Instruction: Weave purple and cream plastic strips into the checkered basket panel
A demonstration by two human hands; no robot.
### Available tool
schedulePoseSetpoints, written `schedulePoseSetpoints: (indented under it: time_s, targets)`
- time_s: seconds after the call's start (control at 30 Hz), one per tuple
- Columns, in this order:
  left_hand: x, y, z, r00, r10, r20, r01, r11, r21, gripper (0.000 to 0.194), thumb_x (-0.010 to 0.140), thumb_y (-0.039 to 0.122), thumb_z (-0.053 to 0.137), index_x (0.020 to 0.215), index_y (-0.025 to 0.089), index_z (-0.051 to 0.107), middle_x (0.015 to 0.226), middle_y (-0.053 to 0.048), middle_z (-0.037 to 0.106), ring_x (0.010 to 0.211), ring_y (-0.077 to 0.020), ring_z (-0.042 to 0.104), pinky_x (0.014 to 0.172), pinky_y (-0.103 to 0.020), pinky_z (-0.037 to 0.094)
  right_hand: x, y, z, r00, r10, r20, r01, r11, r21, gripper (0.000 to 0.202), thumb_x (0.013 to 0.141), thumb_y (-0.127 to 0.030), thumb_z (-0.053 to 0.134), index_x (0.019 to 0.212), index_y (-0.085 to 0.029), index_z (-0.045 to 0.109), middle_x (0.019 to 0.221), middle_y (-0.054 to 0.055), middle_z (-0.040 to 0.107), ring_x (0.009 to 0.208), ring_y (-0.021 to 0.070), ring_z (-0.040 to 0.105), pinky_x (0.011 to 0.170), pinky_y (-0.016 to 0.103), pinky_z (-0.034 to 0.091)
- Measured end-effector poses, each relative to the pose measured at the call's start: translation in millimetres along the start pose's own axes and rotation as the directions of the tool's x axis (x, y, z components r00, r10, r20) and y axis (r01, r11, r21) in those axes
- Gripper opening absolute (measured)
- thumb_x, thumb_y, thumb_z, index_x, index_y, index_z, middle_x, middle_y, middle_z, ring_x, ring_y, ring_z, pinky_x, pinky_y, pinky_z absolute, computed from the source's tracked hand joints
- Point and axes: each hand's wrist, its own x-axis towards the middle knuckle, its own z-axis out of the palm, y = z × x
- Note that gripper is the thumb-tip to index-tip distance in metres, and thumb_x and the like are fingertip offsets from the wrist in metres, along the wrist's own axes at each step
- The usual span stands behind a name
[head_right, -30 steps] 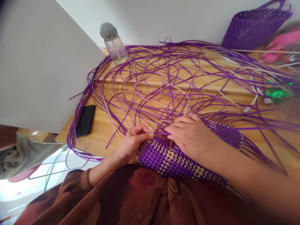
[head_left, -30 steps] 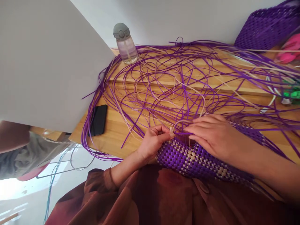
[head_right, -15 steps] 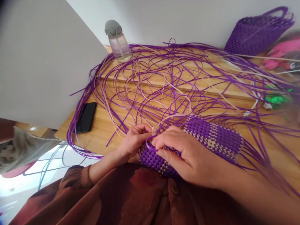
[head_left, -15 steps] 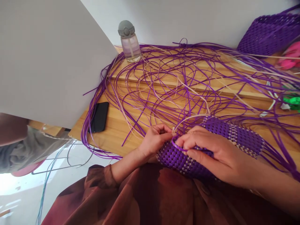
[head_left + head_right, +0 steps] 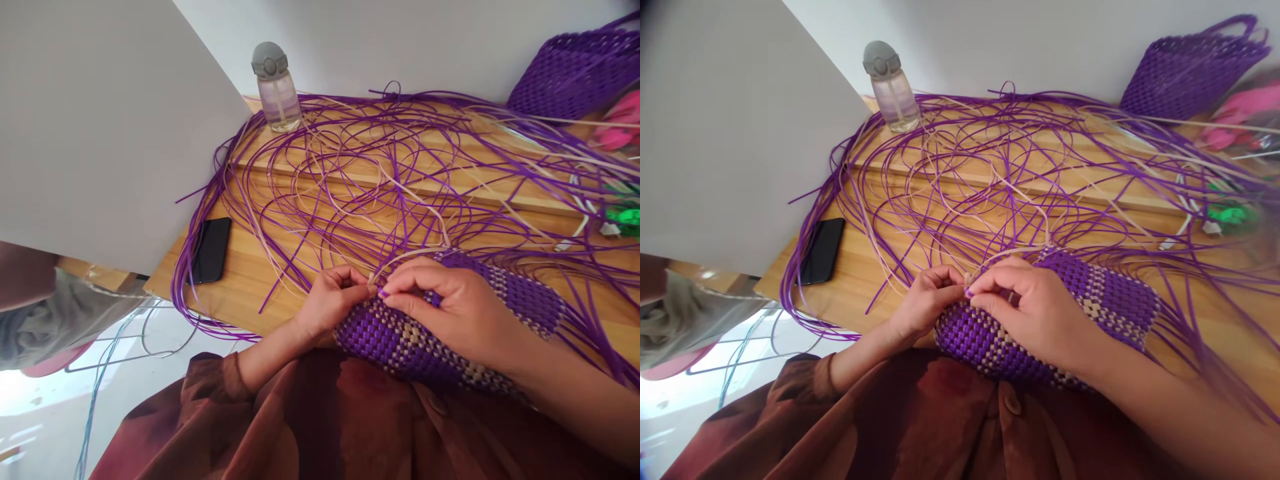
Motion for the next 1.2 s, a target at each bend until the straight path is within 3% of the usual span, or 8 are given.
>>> schedulePoseSetpoints:
  time_s: [0.1,0.27,0.57,0.73,0.97,1.03,1.1,1.2]
  targets:
    - [-3,2,1.0,1.000,0.004,-0.008,-0.004,1.000,0.000,0.032,0.065,0.034,0.085,0.070,0.015,0.060,0.060,0.003,0.059,0.051,-0.0063,0.047,0.050,-0.021,0.031,8,8,1,0.985,0.170,0.004,-0.170,0.985,0.008,0.007,0.085,-0.029,0.069,0.087,-0.022,0.070,0.081,-0.001,0.075,0.071,0.0142,0.070,0.069,0.027,0.054]
    - [-5,6,0.6,0.999,0.036,0.002,-0.036,0.997,0.063,0.034,0.064,0.038,0.086,0.070,0.014,0.062,0.061,0.002,0.060,0.052,-0.0067,0.048,0.050,-0.021,0.033,15,11,4,0.987,0.161,0.018,-0.161,0.987,-0.001,0.006,0.085,-0.028,0.068,0.084,-0.022,0.068,0.081,-0.001,0.075,0.073,0.0150,0.071,0.069,0.027,0.053]
    - [-1,3,-3.4,0.994,0.096,0.043,-0.100,0.988,0.121,0.024,0.070,0.031,0.080,0.071,0.015,0.062,0.062,0.003,0.057,0.054,-0.0065,0.046,0.053,-0.021,0.033,24,1,-2,0.997,-0.039,0.064,0.055,0.962,-0.266,0.004,0.087,-0.020,0.065,0.087,-0.023,0.068,0.079,-0.002,0.073,0.075,0.0147,0.067,0.073,0.029,0.047]
    - [1,5,-3.7,0.988,0.134,0.075,-0.143,0.981,0.133,0.022,0.069,0.029,0.078,0.070,0.015,0.062,0.065,0.002,0.057,0.059,-0.0083,0.047,0.059,-0.022,0.035,31,-6,-2,0.977,-0.139,0.160,0.186,0.923,-0.336,0.018,0.091,-0.018,0.059,0.107,-0.022,0.067,0.084,0.000,0.073,0.079,0.0155,0.066,0.073,0.028,0.046]
    - [3,-1,-7.0,0.983,0.157,0.100,-0.171,0.972,0.162,0.007,0.073,0.020,0.066,0.070,0.015,0.063,0.066,0.001,0.056,0.064,-0.0108,0.049,0.064,-0.024,0.039,28,-11,20,0.957,-0.256,0.136,0.284,0.729,-0.623,0.016,0.094,-0.018,0.055,0.082,-0.016,0.065,0.081,0.007,0.066,0.082,0.0211,0.060,0.078,0.035,0.045]
    - [3,-1,-5.7,0.978,0.185,0.100,-0.197,0.971,0.132,0.003,0.073,0.017,0.063,0.072,0.015,0.066,0.070,0.001,0.060,0.069,-0.0124,0.053,0.070,-0.025,0.043,30,-15,23,0.954,-0.289,0.082,0.280,0.756,-0.592,0.013,0.091,-0.018,0.058,0.080,-0.016,0.065,0.084,0.008,0.065,0.086,0.0217,0.059,0.081,0.037,0.046]
    - [2,0,-3.0,0.975,0.205,0.081,-0.213,0.971,0.105,0.007,0.072,0.016,0.062,0.074,0.015,0.069,0.074,0.000,0.064,0.071,-0.0134,0.056,0.072,-0.026,0.044,36,-24,20,0.973,-0.225,0.039,0.220,0.874,-0.432,0.012,0.088,-0.022,0.063,0.077,-0.018,0.066,0.083,0.005,0.065,0.083,0.0194,0.059,0.077,0.035,0.047]
    - [1,3,1.3,0.988,0.147,0.041,-0.150,0.985,0.089,0.007,0.073,0.020,0.065,0.070,0.014,0.068,0.071,-0.001,0.065,0.065,-0.0130,0.054,0.066,-0.026,0.044,50,-45,6,0.975,-0.013,0.221,0.009,1.000,0.018,0.025,0.093,-0.034,0.060,0.073,-0.019,0.067,0.072,0.000,0.067,0.068,0.0129,0.061,0.064,0.027,0.049]
